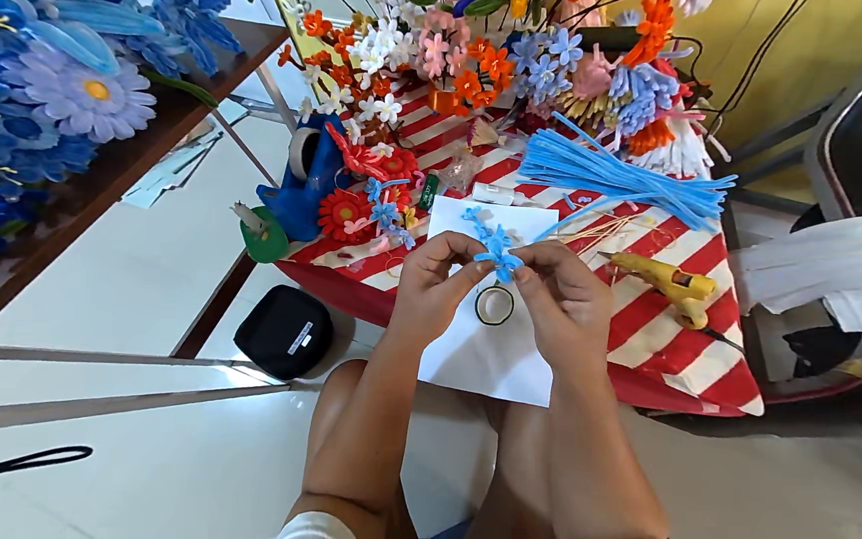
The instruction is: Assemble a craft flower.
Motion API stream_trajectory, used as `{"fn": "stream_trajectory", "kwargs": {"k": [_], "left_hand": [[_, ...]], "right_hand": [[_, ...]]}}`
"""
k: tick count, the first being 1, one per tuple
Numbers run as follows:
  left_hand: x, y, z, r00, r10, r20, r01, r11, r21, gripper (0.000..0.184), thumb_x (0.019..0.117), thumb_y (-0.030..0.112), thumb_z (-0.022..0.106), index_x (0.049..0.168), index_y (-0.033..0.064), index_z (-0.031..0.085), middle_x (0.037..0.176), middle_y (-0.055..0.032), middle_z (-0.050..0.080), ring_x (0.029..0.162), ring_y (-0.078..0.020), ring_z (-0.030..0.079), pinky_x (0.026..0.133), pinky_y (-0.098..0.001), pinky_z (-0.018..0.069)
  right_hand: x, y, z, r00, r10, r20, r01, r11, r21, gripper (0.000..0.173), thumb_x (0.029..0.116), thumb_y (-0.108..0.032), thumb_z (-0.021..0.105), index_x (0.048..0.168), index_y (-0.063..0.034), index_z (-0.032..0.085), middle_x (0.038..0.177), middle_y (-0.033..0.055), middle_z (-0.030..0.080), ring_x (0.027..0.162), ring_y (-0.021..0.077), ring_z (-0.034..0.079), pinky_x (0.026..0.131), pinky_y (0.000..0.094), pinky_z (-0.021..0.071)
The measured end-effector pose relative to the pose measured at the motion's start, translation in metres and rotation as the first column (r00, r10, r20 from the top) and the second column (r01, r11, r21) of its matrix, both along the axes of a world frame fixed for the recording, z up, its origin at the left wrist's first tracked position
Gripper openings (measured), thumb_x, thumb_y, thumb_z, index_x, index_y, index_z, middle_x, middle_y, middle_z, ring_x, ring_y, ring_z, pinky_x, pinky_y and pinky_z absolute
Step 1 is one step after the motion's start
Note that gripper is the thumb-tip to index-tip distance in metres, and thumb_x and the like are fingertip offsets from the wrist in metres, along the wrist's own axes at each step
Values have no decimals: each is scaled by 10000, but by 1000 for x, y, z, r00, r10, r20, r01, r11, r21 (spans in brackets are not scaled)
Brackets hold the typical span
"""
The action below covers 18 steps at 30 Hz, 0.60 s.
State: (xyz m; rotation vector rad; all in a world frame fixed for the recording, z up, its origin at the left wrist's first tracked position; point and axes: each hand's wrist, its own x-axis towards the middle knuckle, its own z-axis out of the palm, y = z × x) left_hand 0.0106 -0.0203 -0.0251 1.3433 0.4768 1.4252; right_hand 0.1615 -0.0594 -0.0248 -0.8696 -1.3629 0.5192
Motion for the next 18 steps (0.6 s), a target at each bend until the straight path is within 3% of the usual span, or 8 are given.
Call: {"fn": "stream_trajectory", "kwargs": {"k": [2, 6, 12, 18], "left_hand": [[2, -6, 9, 998, 59, -31, -59, 998, 9, 115, 901, -20, 684, 968, 70, 712, 919, 35, 705, 864, -37, 673, 832, -257, 584], [-4, 1, -4, 993, 62, -102, -48, 989, 137, 78, 938, 48, 683, 987, 108, 693, 970, 49, 682, 927, -39, 651, 872, -259, 563], [1, -1, -3, 998, 54, -20, -55, 998, -11, 134, 900, -5, 660, 951, 115, 693, 896, 50, 682, 843, -39, 653, 815, -244, 569], [8, -3, -4, 997, 74, 2, -74, 996, -40, 146, 899, -25, 651, 952, 104, 691, 881, 48, 688, 820, -34, 656, 798, -238, 572]], "right_hand": [[-1, -1, 1, 1000, 1, -5, -1, 1000, 12, 120, 969, -94, 612, 1033, -58, 707, 972, -42, 677, 884, 10, 645, 819, 207, 571], [-2, -2, 1, 1000, -8, -12, 8, 1000, 21, 115, 957, -46, 605, 1010, -47, 707, 950, -42, 684, 868, 5, 646, 808, 198, 570], [-6, -2, 2, 998, -40, 42, 40, 999, 11, 101, 976, -21, 591, 1014, -4, 684, 944, -14, 684, 862, -5, 642, 812, 178, 563], [-9, -2, 0, 992, -100, 73, 97, 994, 48, 100, 984, -22, 579, 1007, 14, 670, 990, 17, 680, 915, 10, 651, 834, 184, 568]]}}
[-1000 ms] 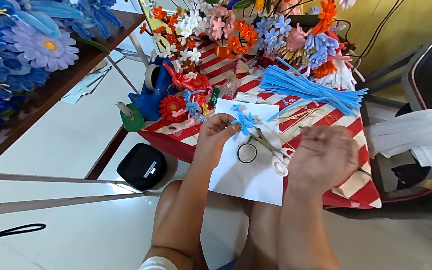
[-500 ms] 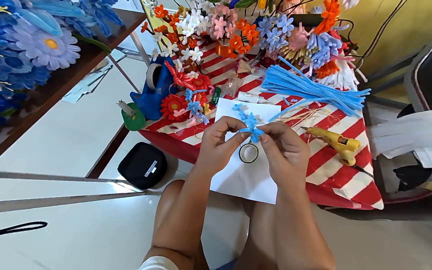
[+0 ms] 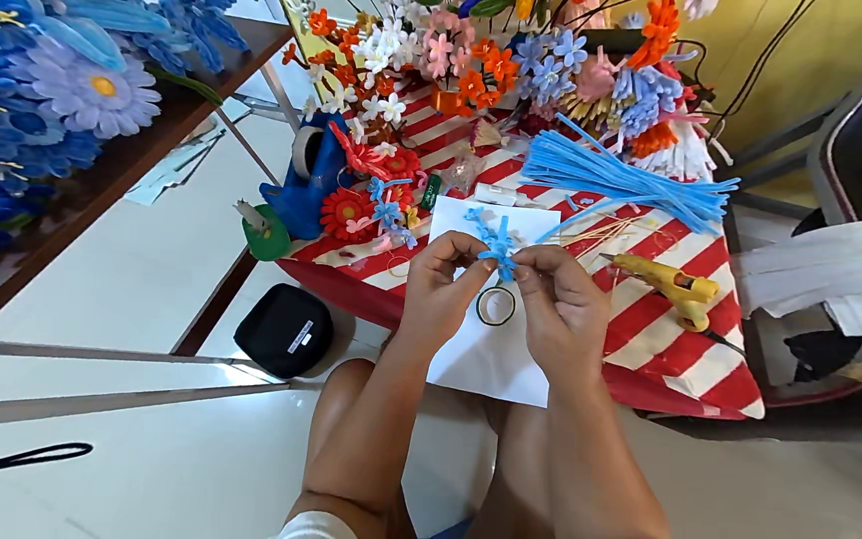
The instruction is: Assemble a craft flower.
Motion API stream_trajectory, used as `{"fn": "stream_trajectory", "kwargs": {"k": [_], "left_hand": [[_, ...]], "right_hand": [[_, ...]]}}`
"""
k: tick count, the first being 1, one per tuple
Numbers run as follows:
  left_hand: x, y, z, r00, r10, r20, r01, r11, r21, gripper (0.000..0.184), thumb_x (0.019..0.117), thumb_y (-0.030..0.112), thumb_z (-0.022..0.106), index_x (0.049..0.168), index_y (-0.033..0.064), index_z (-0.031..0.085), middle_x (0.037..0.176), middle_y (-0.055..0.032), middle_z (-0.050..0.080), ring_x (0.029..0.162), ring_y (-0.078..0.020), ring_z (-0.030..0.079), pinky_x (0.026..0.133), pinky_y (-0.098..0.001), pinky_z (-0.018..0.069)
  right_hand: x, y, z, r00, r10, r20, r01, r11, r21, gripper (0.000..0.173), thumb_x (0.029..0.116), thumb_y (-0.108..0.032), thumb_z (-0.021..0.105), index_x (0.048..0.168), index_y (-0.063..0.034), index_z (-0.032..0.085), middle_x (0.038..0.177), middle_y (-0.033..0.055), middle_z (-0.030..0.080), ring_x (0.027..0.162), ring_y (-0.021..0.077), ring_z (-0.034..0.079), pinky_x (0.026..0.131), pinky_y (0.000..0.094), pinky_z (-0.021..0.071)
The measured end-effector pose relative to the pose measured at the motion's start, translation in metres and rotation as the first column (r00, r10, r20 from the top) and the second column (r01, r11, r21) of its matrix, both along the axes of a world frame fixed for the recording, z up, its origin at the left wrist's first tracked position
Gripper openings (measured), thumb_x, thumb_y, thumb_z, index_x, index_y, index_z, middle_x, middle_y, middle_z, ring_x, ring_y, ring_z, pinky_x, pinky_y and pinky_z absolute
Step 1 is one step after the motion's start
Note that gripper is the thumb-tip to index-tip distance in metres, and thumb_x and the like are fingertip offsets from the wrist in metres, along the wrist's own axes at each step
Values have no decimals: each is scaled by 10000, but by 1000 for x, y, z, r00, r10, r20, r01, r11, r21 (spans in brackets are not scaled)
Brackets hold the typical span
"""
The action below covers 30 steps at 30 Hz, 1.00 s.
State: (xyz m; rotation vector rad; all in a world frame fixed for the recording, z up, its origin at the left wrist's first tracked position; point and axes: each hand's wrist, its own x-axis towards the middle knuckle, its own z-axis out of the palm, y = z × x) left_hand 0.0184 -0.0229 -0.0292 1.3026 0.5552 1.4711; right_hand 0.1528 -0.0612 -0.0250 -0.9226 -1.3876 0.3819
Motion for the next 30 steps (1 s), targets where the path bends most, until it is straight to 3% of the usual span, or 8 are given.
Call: {"fn": "stream_trajectory", "kwargs": {"k": [21, 26, 30], "left_hand": [[6, -2, 0, 997, 60, 38, -59, 998, -38, 147, 907, -48, 625, 971, 77, 671, 878, 27, 685, 808, -38, 656, 790, -239, 574], [6, -2, 0, 998, 53, 45, -51, 998, -43, 135, 916, -52, 630, 978, 62, 665, 895, 12, 682, 821, -47, 653, 796, -236, 571], [8, -2, 0, 998, 36, 55, -32, 997, -64, 138, 903, -55, 630, 955, 67, 667, 861, 24, 678, 804, -40, 651, 789, -232, 567]], "right_hand": [[-9, 1, -3, 995, -85, 47, 82, 996, 47, 105, 943, -26, 600, 987, 20, 683, 988, 52, 694, 966, 59, 660, 866, 214, 563], [-9, 1, -5, 992, -99, 83, 96, 994, 48, 126, 900, -57, 667, 1017, -11, 683, 1016, 41, 693, 993, 74, 664, 889, 242, 570], [-9, 4, -6, 991, -115, 62, 112, 992, 58, 114, 867, 8, 670, 982, 8, 668, 975, 48, 690, 930, 61, 673, 857, 231, 584]]}}
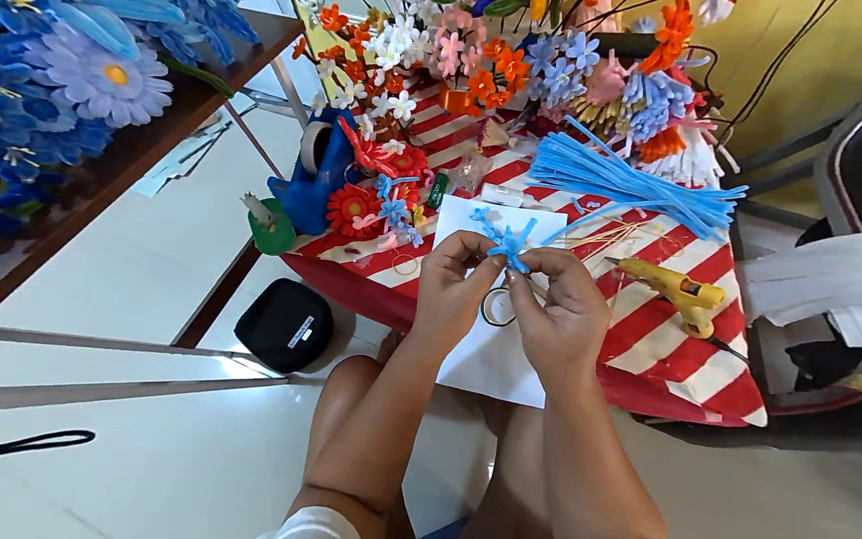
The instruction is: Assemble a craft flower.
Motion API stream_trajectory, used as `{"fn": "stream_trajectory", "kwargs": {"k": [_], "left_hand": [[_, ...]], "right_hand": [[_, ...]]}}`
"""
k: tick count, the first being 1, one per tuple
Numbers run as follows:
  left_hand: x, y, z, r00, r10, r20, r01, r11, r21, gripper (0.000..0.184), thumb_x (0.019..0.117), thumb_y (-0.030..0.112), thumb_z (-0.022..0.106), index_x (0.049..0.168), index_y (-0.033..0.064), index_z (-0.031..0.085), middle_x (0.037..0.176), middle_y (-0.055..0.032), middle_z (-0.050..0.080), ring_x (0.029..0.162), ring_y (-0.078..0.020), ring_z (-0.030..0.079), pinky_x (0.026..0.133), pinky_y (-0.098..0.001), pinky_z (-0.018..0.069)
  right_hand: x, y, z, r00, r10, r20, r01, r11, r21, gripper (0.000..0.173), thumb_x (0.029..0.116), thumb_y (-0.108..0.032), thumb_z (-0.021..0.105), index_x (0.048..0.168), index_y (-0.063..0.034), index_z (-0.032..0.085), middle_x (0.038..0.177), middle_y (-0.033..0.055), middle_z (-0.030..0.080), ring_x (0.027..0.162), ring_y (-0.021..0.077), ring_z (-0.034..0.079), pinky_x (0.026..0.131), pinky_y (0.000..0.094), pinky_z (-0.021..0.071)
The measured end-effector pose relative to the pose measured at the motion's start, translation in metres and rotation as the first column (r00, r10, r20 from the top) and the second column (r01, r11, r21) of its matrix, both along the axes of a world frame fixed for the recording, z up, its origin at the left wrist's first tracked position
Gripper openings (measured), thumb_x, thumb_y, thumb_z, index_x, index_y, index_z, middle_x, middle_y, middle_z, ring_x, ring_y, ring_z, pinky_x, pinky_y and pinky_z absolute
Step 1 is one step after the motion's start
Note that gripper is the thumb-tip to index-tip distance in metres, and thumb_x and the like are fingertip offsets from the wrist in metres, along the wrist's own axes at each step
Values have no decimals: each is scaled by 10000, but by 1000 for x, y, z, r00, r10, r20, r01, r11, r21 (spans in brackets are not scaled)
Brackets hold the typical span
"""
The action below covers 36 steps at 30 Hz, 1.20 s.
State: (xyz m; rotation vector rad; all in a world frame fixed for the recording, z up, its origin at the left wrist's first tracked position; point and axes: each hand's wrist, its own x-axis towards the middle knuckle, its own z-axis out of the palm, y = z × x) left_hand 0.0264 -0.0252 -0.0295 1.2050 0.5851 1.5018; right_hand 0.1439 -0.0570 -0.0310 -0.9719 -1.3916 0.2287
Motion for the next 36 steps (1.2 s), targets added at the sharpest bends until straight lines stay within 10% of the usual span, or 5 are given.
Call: {"fn": "stream_trajectory", "kwargs": {"k": [12, 36], "left_hand": [[-14, 3, 7, 983, -144, -117, 144, 989, -11, 258, 895, -30, 624, 1137, 53, 657, 933, 28, 687, 852, -45, 653, 814, -235, 562], [-20, 3, 5, 958, -75, -275, 143, 961, 238, 80, 960, -1, 627, 1006, 36, 680, 931, 34, 692, 887, -18, 658, 847, -228, 568]], "right_hand": [[16, -5, 7, 996, 75, -48, -78, 994, -75, 105, 878, 4, 677, 979, 7, 709, 953, 31, 718, 879, 59, 691, 817, 235, 604], [32, -14, 17, 959, 235, -161, -258, 956, -141, 125, 876, 17, 703, 992, -24, 731, 959, -7, 730, 862, 52, 697, 829, 235, 610]]}}
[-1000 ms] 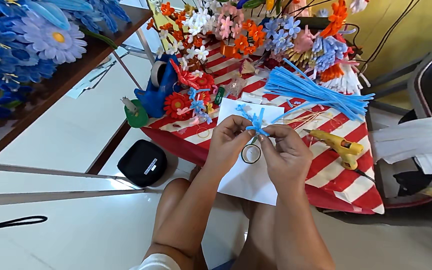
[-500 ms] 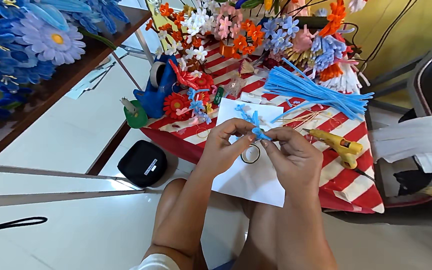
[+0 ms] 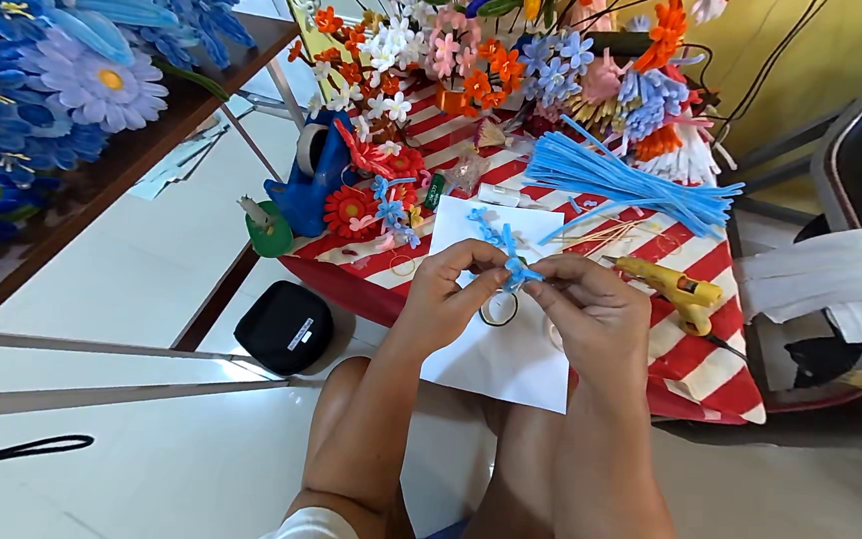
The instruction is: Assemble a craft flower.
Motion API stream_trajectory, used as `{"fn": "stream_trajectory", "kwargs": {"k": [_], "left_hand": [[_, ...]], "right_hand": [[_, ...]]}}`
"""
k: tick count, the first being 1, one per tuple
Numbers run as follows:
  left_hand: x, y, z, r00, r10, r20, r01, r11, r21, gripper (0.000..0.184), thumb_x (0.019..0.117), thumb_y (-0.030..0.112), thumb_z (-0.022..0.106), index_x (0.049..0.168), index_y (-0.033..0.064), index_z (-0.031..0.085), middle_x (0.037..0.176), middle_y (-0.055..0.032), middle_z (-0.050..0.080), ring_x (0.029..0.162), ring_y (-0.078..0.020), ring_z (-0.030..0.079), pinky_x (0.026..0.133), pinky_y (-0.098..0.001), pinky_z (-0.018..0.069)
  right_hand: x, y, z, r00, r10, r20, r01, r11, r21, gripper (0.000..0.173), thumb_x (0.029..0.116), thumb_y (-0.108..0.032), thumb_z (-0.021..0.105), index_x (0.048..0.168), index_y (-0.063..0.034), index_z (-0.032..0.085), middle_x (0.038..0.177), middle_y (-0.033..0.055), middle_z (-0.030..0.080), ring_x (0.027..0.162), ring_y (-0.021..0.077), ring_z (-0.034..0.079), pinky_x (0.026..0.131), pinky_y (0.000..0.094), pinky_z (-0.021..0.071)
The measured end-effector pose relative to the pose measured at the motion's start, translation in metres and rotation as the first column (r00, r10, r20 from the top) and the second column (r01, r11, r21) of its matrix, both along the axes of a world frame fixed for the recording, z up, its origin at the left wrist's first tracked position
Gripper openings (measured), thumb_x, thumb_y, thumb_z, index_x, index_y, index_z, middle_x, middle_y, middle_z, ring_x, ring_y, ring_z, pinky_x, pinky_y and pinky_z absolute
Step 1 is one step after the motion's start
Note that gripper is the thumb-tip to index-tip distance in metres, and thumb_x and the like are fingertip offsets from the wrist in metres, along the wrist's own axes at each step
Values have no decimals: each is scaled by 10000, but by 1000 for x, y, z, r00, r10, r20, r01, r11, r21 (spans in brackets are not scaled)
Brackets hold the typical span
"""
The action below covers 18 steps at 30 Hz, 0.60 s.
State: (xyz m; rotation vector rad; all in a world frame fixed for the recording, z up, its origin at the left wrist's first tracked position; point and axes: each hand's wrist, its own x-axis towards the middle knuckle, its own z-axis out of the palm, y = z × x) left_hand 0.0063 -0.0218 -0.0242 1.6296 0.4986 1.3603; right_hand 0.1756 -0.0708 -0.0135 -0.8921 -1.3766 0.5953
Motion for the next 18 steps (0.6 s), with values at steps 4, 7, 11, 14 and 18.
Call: {"fn": "stream_trajectory", "kwargs": {"k": [4, 7, 11, 14, 18], "left_hand": [[-2, 1, 1, 999, -7, -38, 7, 1000, 20, 81, 969, 25, 632, 1034, 16, 680, 946, 16, 694, 901, -27, 658, 857, -238, 566], [-3, 1, 1, 998, 3, -59, -1, 999, 43, 82, 965, 50, 648, 1037, 27, 679, 950, 22, 700, 916, -23, 660, 868, -239, 559], [-2, 1, 1, 998, 27, -62, -23, 998, 61, 46, 959, 48, 650, 991, 30, 679, 922, 27, 690, 899, -16, 653, 850, -230, 559], [0, 1, 1, 998, 35, -51, -32, 998, 61, 38, 952, 27, 644, 967, 28, 679, 907, 24, 689, 886, -17, 654, 843, -229, 561], [1, 3, -1, 995, 77, -66, -71, 994, 82, 39, 947, 16, 629, 958, 14, 667, 892, 10, 675, 865, -21, 645, 821, -221, 557]], "right_hand": [[0, -1, 1, 997, -43, 63, 42, 999, 7, 106, 877, 7, 693, 976, -3, 731, 954, 16, 727, 867, 56, 696, 826, 226, 607], [1, -1, 1, 992, -62, 111, 60, 998, 19, 90, 880, -9, 695, 960, -1, 736, 952, 27, 728, 877, 59, 696, 833, 224, 603], [1, -1, 0, 987, -68, 146, 65, 998, 27, 82, 888, -22, 698, 957, -5, 737, 946, 27, 728, 876, 58, 689, 835, 225, 598], [1, -1, 0, 988, -61, 141, 60, 998, 7, 91, 891, -34, 700, 967, 0, 738, 948, 28, 728, 866, 55, 694, 824, 218, 603], [4, 1, 0, 992, -40, 120, 41, 999, -6, 110, 902, -61, 705, 999, -13, 724, 957, 10, 723, 876, 52, 691, 833, 226, 600]]}}
